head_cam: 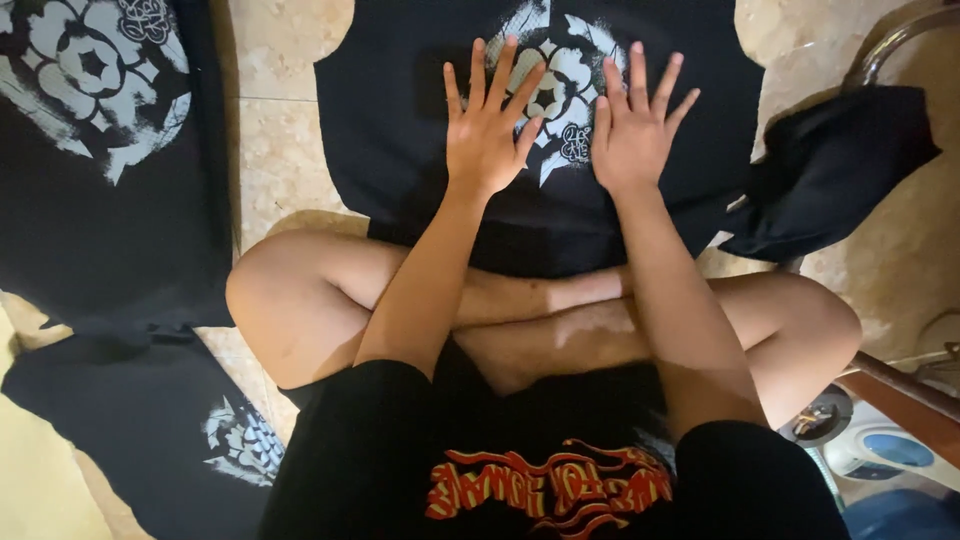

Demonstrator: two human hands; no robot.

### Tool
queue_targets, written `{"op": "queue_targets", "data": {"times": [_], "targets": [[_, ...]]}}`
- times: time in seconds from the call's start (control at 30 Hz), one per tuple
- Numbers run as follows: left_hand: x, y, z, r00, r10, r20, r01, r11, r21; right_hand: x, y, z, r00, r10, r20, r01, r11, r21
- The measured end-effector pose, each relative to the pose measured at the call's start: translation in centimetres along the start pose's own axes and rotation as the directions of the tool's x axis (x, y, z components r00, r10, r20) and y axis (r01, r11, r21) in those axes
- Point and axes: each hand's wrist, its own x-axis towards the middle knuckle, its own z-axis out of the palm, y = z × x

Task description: The person sits cross-legged on the floor and folds a black t-shirt with a white graphic print. They smooth the fabric, fold the sleeves and sides inward, and then fold the shirt in half before placing it aside.

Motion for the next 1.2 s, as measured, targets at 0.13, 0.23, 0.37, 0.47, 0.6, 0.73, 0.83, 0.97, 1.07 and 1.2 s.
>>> {"op": "queue_targets", "data": {"times": [0.13, 0.23, 0.37, 0.47, 0.6, 0.73, 0.83, 0.97, 1.07, 1.2], "targets": [[0.1, 0.0, 0.8, 1.000, -0.010, -0.018, 0.010, 0.999, -0.036, -0.5, -3.0, -0.8, 0.996, -0.019, 0.084, 0.019, 1.000, -0.008], [0.1, 0.1, 0.5, 0.999, -0.035, 0.041, 0.035, 0.999, -0.001, -0.7, -4.1, -1.1, 0.921, -0.359, 0.154, 0.349, 0.933, 0.091], [0.2, 0.1, 0.2, 0.996, -0.059, 0.073, 0.059, 0.998, 0.009, -0.1, -2.4, -1.5, 0.981, -0.146, 0.127, 0.145, 0.989, 0.020], [0.2, 0.2, 0.4, 0.998, -0.054, 0.040, 0.054, 0.999, -0.001, -0.3, -3.4, -2.3, 0.989, -0.120, 0.087, 0.116, 0.992, 0.050], [0.0, 0.0, 1.1, 0.999, -0.035, 0.027, 0.035, 0.999, 0.021, -1.1, -4.3, -1.0, 0.924, -0.300, 0.237, 0.288, 0.954, 0.085], [0.1, 0.0, 0.7, 0.999, -0.040, 0.009, 0.039, 0.999, 0.032, -0.8, -2.8, -1.2, 0.982, -0.190, 0.004, 0.189, 0.981, 0.051], [0.1, 0.1, 0.8, 0.996, -0.047, 0.076, 0.046, 0.999, 0.013, -0.8, -3.5, -1.8, 0.961, -0.093, 0.261, 0.093, 0.996, 0.011], [0.1, 0.1, 0.9, 0.998, -0.048, 0.028, 0.048, 0.999, -0.006, -1.0, -3.2, -0.5, 0.950, -0.307, 0.059, 0.303, 0.951, 0.068], [0.0, 0.2, 0.4, 0.996, -0.055, 0.073, 0.053, 0.998, 0.027, -0.6, -4.1, -1.8, 0.966, -0.162, 0.203, 0.161, 0.987, 0.018], [0.6, 0.5, -1.2, 0.968, -0.089, 0.235, 0.077, 0.995, 0.060, -0.6, -4.6, -1.5, 0.920, -0.301, 0.251, 0.283, 0.953, 0.106]]}}
